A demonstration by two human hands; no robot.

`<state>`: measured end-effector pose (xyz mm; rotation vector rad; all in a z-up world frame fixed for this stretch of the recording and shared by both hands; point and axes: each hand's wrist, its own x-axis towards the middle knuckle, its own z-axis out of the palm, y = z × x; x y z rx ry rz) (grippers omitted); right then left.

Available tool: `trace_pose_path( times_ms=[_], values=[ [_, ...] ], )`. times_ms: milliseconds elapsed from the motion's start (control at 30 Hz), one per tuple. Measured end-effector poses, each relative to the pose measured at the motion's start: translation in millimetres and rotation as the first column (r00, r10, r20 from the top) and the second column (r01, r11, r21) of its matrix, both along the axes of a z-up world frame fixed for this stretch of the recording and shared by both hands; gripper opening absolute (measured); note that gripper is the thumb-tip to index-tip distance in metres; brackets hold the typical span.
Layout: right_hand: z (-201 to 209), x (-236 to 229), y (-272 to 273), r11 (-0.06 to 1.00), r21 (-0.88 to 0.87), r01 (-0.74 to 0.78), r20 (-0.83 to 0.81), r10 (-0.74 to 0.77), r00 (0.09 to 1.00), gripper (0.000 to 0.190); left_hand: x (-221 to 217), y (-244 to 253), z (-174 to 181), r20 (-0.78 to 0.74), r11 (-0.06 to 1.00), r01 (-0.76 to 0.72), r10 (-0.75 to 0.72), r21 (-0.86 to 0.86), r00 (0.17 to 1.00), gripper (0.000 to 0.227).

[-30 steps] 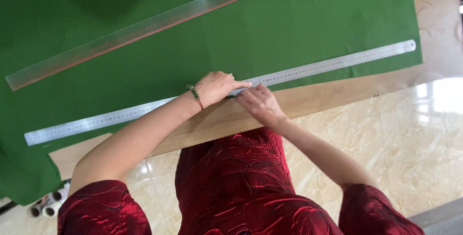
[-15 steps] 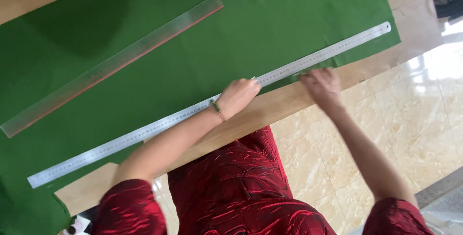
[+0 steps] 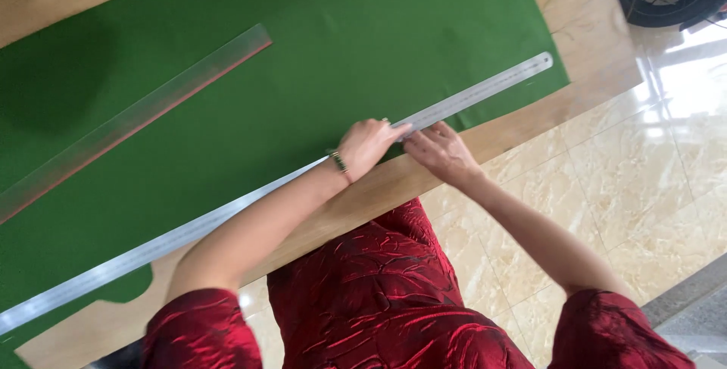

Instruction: The person measures and marks a large piece of green fabric on a wooden table using a clear ruler, a metal ruler, a set square, and a measuring tape. They use a white marking tool to draw straight lines and points on the fabric surface.

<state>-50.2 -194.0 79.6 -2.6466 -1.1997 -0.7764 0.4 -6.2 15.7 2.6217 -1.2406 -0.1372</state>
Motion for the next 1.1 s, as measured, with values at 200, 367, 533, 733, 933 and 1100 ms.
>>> trace_pose_path(
  times_ms=[200, 367, 533, 733, 933, 1100],
  values=[
    [11, 31, -153, 0.977, -0.169, 0.132, 0.041, -0.127, 0.991, 0.017, -1, -8, 24, 0.151, 0.984, 0.043, -0.070, 0.175, 0.986, 0.044],
    [-16, 29, -165, 0.995, -0.069, 0.073, -0.022, -0.075, 0.997, 0.016, 22, -94, -5, 0.103, 0.997, 0.063, -0.059, -0.035, 0.993, 0.024],
    [-34, 31, -127, 0.999, 0.021, -0.038, -0.016, 0.039, 0.999, 0.018, 54, -167, -26, 0.051, 0.971, 0.072, -0.062, -0.226, 0.997, 0.017],
    [-23, 41, -136, 0.996, 0.074, -0.058, -0.003, 0.059, 0.998, 0.016, 62, -170, 15, 0.032, 0.987, 0.109, -0.106, -0.122, 0.994, 0.025],
    [23, 52, -212, 0.998, 0.046, 0.034, -0.049, -0.031, 0.998, 0.010, 60, -176, 16, 0.040, 0.992, 0.097, -0.094, -0.075, 0.995, 0.025],
    [-21, 56, -318, 0.914, -0.291, 0.283, 0.054, -0.280, 0.959, 0.014, 54, -209, -25, 0.164, 0.993, 0.107, -0.097, -0.053, 0.982, 0.026]
  ],
)
